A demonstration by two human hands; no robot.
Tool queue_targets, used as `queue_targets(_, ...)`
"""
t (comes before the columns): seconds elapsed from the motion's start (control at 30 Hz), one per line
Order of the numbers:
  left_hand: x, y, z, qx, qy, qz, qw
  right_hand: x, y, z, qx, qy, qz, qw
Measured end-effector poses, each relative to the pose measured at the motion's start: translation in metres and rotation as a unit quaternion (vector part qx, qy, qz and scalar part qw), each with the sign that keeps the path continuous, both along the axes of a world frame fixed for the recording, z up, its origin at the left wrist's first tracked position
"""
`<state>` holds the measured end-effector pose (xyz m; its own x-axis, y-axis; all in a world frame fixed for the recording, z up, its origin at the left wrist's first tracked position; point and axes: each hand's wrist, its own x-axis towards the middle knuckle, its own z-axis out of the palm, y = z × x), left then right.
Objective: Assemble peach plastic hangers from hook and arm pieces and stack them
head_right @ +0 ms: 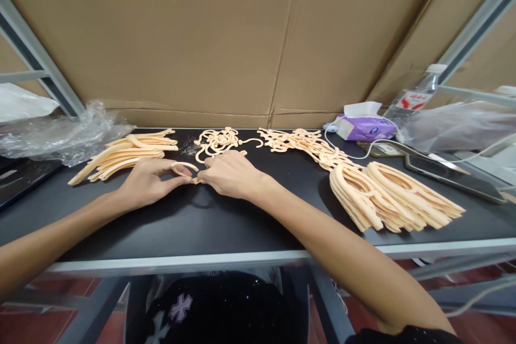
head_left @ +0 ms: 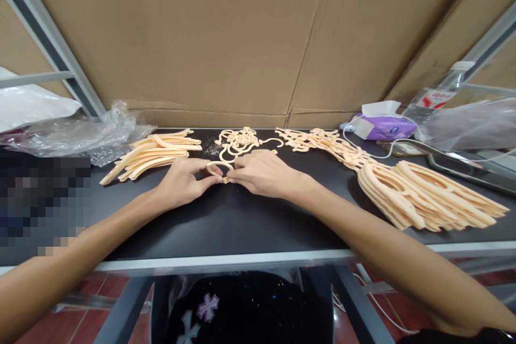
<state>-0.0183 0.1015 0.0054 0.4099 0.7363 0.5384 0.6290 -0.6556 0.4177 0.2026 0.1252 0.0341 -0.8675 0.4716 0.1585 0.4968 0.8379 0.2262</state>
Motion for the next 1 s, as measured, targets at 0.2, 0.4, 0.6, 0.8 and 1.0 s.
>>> queue_targets(0.2, 0.0004, 0.0018, 0.0000, 0.008, 0.001, 0.000, 1.000, -0.0014, -0.0008, -0.0020, 0.015, -0.005, -0.006, 1.000)
queue_targets(0.4, 0.0016, 0.0005, -0.0010, 0.046, 0.009, 0.003, 0.999, -0.0019, -0.0018, -0.0019, 0.018, -0.006, -0.014, 1.000)
queue_targets(0.6, 0.0029, -0.0006, 0.0017, 0.073, 0.025, -0.017, 0.997, -0.0061, -0.0042, -0.0040, 0.025, -0.007, -0.022, 0.999)
queue_targets(0.8, 0.0031, 0.0000, 0.0044, 0.019, 0.013, 0.000, 1.000, -0.0093, -0.0039, -0.0029, 0.026, -0.013, -0.023, 0.999)
queue_targets(1.0, 0.0026, 0.0012, 0.0039, -0.017, 0.007, 0.010, 1.000, -0.0083, 0.0009, -0.0037, 0.012, 0.001, -0.001, 1.000)
